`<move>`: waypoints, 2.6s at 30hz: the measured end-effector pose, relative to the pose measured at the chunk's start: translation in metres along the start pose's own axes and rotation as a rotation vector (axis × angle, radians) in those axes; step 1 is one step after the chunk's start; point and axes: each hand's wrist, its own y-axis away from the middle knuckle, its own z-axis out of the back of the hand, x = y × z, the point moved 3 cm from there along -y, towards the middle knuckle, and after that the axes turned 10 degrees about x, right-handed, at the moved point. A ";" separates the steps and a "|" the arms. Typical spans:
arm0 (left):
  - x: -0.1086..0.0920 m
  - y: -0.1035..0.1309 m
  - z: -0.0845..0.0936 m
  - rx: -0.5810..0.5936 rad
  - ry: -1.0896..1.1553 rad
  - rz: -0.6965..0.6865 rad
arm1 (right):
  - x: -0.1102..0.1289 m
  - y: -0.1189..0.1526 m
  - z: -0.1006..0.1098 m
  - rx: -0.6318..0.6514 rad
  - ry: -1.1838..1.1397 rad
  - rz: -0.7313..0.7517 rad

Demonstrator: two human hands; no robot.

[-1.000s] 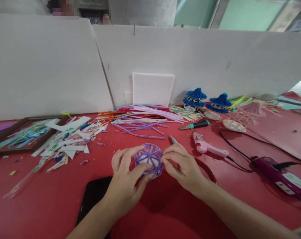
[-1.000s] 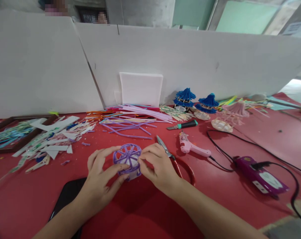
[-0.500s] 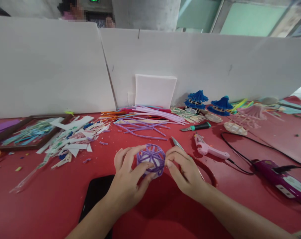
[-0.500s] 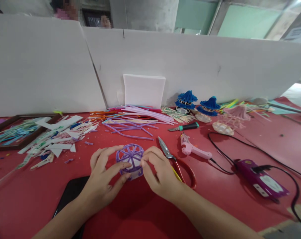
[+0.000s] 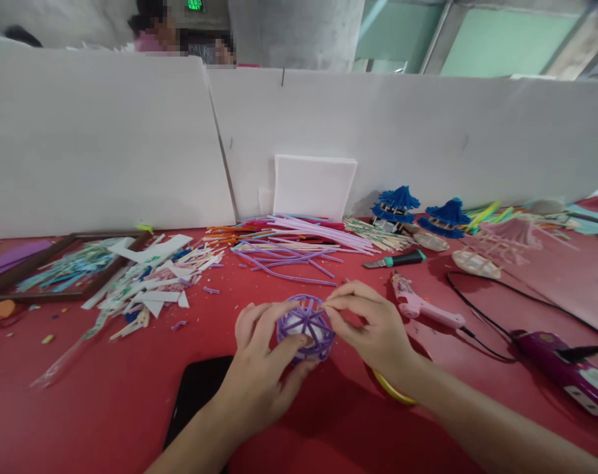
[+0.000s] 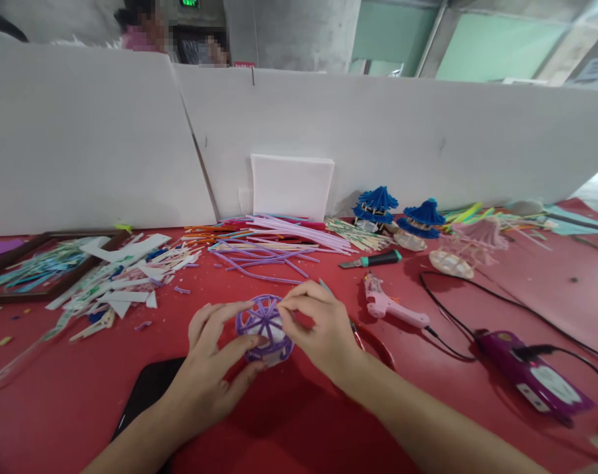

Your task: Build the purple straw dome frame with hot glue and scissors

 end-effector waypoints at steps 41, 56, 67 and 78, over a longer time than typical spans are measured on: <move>0.029 0.000 -0.012 0.129 0.697 0.770 | -0.030 0.006 0.005 0.199 -0.028 -0.250; 0.003 -0.002 0.001 0.046 0.094 -0.019 | -0.004 0.018 -0.008 0.370 0.044 0.294; 0.004 -0.002 -0.001 0.075 0.101 0.065 | 0.008 0.020 -0.015 0.362 0.038 0.280; 0.010 0.001 -0.003 0.145 0.044 0.104 | -0.003 0.015 -0.008 0.378 -0.015 0.296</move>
